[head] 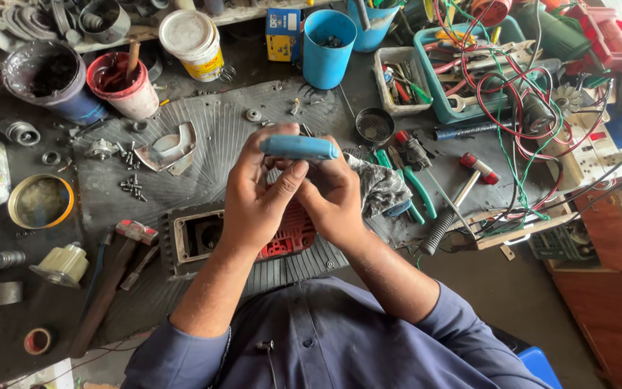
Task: The person uses a blue-handled screwdriver to remove screws from a black plastic housing, then flips it to reveal a red motor. They continue to remove screws from the motor casing and place them on the workbench.
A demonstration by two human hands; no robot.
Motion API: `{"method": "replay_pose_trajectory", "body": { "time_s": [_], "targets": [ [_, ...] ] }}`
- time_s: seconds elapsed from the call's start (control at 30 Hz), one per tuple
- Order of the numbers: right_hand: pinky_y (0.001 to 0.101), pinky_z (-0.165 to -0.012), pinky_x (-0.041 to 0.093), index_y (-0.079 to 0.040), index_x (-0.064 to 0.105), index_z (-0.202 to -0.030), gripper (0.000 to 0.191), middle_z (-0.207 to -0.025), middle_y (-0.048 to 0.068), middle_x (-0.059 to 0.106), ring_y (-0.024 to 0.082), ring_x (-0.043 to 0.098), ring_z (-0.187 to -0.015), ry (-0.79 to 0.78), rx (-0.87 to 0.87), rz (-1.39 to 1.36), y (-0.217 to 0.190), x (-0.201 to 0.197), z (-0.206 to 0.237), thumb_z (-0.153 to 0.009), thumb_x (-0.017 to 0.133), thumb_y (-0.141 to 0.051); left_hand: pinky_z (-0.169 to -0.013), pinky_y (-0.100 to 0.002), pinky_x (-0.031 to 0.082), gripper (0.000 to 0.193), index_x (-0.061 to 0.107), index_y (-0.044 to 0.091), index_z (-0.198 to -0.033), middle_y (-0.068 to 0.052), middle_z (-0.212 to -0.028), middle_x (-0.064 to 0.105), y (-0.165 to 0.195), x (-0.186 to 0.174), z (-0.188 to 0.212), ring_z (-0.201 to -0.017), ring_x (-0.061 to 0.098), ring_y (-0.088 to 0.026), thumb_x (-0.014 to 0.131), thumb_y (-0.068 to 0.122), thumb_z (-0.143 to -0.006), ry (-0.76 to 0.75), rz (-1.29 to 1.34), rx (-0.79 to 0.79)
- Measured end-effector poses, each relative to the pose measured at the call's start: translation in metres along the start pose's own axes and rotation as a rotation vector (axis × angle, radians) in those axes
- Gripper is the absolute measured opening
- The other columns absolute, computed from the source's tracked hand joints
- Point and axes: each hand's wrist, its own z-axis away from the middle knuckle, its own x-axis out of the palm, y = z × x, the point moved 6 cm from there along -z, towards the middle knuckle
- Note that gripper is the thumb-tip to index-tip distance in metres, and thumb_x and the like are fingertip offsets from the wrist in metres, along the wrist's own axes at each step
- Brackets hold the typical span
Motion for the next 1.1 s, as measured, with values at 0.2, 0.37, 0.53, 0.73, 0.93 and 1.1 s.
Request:
{"method": "replay_pose_trajectory", "body": {
  "time_s": [0.2,0.37,0.53,0.73,0.93,1.1],
  "targets": [
    [0.0298,-0.089,0.058,0.002,0.07,-0.11,0.015,-0.104,0.005,0.075,0.011,0.069,-0.095,0.094,0.29,-0.02,0.052,-0.023,0.006,-0.096,0.074,0.001,-0.108,-0.034,0.052,0.026,0.065,0.003,-0.131,-0.01,-0.132,0.068,0.006,0.004,0.001,-0.126,0.066,-0.02,0.064,0.009,-0.105,-0.128,-0.394,0.039],
    [0.0264,-0.092,0.056,0.0,0.07,-0.118,0.023,-0.108,0.002,0.073,0.007,0.065,-0.101,0.056,0.181,0.125,0.046,-0.026,0.008,-0.095,0.075,-0.002,-0.098,-0.03,0.057,0.027,0.064,0.004,-0.133,-0.009,-0.126,0.073,0.004,0.003,-0.003,-0.116,0.071,-0.018,0.054,0.009,-0.108,-0.225,-0.303,-0.112],
    [0.0256,-0.093,0.056,-0.002,0.073,-0.117,0.017,-0.109,0.0,0.075,0.007,0.068,-0.103,-0.014,0.206,0.184,0.037,-0.02,0.006,-0.1,0.069,-0.003,-0.092,-0.029,0.059,0.026,0.067,0.005,-0.128,-0.009,-0.119,0.075,0.006,-0.002,-0.007,-0.099,0.075,-0.017,0.058,0.006,-0.104,-0.179,-0.408,-0.081],
    [0.0233,-0.08,0.056,-0.003,0.065,-0.101,0.023,-0.093,-0.002,0.069,0.004,0.064,-0.088,0.085,0.345,0.105,0.045,-0.026,0.011,-0.085,0.082,-0.002,-0.073,-0.03,0.058,0.011,0.072,0.009,-0.104,-0.004,-0.091,0.073,0.009,-0.003,-0.007,-0.083,0.076,-0.018,0.071,0.003,-0.095,-0.11,-0.543,0.023],
    [0.0222,-0.078,0.054,-0.003,0.061,-0.094,0.022,-0.089,-0.003,0.063,0.002,0.06,-0.086,0.086,0.274,0.244,0.043,-0.022,0.01,-0.084,0.081,-0.002,-0.07,-0.034,0.054,0.008,0.064,0.005,-0.097,-0.006,-0.083,0.067,0.005,-0.002,-0.009,-0.076,0.07,-0.021,0.072,0.001,-0.095,-0.079,-0.581,0.047],
    [0.0262,-0.067,0.05,-0.002,0.066,-0.092,0.02,-0.08,0.003,0.061,0.008,0.057,-0.073,0.103,0.204,0.604,0.028,-0.022,0.008,-0.083,0.083,-0.007,-0.074,-0.035,0.055,0.008,0.064,0.004,-0.098,-0.007,-0.087,0.068,0.003,-0.002,-0.012,-0.08,0.07,-0.022,0.072,0.003,-0.096,-0.124,-0.53,0.04]
  ]
}}
